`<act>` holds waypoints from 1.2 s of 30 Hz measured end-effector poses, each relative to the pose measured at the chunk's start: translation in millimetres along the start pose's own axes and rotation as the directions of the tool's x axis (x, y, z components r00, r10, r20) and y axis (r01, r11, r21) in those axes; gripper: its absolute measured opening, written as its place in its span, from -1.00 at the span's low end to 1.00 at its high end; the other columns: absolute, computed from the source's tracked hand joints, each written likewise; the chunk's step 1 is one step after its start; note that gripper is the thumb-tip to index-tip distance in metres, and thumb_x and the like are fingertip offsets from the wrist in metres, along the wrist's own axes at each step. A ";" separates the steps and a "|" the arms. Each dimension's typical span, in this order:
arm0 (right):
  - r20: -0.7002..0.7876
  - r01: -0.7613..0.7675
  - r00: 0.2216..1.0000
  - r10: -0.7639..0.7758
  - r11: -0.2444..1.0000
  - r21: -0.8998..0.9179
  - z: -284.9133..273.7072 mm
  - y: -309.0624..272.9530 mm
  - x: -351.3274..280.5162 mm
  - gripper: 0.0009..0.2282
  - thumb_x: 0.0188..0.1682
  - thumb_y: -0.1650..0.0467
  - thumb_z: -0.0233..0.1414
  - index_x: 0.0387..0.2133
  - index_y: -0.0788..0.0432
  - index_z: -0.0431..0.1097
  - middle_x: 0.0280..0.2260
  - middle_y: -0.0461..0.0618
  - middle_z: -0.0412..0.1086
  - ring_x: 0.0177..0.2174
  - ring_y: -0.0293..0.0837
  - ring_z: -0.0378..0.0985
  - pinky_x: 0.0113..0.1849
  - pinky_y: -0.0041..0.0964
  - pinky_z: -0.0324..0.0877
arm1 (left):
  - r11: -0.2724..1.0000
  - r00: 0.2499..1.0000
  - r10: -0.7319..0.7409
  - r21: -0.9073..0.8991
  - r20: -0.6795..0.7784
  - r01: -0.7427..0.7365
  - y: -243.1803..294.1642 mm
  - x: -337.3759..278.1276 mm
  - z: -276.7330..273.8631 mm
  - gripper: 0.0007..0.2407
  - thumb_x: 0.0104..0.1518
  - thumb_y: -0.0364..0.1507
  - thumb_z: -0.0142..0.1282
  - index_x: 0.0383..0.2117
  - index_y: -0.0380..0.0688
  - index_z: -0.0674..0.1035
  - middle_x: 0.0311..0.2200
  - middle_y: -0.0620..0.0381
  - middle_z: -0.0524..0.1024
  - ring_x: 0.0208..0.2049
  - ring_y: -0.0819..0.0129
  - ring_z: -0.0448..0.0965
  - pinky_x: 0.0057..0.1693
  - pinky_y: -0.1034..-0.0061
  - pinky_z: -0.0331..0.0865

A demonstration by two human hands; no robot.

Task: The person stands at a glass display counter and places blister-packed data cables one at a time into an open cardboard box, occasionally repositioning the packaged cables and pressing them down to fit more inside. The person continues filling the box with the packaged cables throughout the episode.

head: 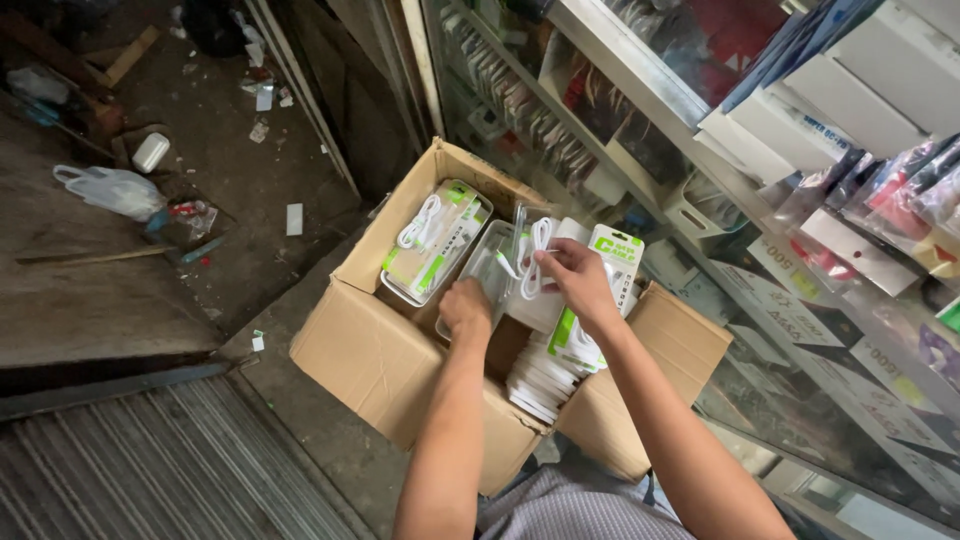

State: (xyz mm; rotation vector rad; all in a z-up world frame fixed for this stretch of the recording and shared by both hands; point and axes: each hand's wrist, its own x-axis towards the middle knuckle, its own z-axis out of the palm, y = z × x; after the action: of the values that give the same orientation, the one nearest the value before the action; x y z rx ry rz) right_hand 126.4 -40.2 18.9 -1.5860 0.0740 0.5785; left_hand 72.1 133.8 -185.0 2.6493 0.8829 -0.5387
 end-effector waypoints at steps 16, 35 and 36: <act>0.012 0.006 1.000 -0.008 0.983 0.183 -15.1 -39.6 -71.7 -0.83 0.08 0.34 0.06 -0.23 0.20 0.47 -0.30 -0.11 0.56 -0.34 -0.34 0.53 -0.31 -0.43 0.44 | 0.351 0.961 0.179 -0.899 -0.209 -0.261 -28.3 -156.3 -176.9 -0.77 0.13 -0.44 0.20 -0.13 -0.24 0.54 -0.22 0.00 0.63 -0.21 0.28 0.59 -0.05 0.38 0.46; 0.197 0.023 0.969 -0.148 0.851 0.525 -122.0 -42.9 -240.1 -0.74 0.10 0.43 0.04 0.03 0.29 0.36 -0.08 -0.02 0.49 -0.12 -0.24 0.54 -0.07 -0.32 0.44 | 0.297 0.765 0.314 -0.707 -0.563 -0.642 106.2 -405.5 -191.8 -0.46 0.22 -0.64 -0.09 0.39 -0.32 0.12 0.34 -0.31 0.23 0.38 -0.14 0.25 0.37 0.21 0.19; 0.212 0.031 0.964 -0.162 0.856 0.516 -127.1 -37.2 -246.7 -0.77 0.12 0.43 0.04 -0.01 0.31 0.37 -0.11 0.01 0.49 -0.16 -0.23 0.56 -0.12 -0.32 0.46 | 0.323 0.742 0.332 -0.668 -0.583 -0.670 109.4 -413.4 -186.3 -0.45 0.20 -0.65 -0.10 0.39 -0.31 0.15 0.33 -0.31 0.26 0.37 -0.15 0.28 0.37 0.20 0.22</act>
State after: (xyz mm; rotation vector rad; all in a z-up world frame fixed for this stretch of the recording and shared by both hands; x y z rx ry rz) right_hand -32.8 -228.9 150.8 -0.9855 -0.0415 0.6139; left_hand -119.1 -88.8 177.7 1.8487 0.1661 0.4851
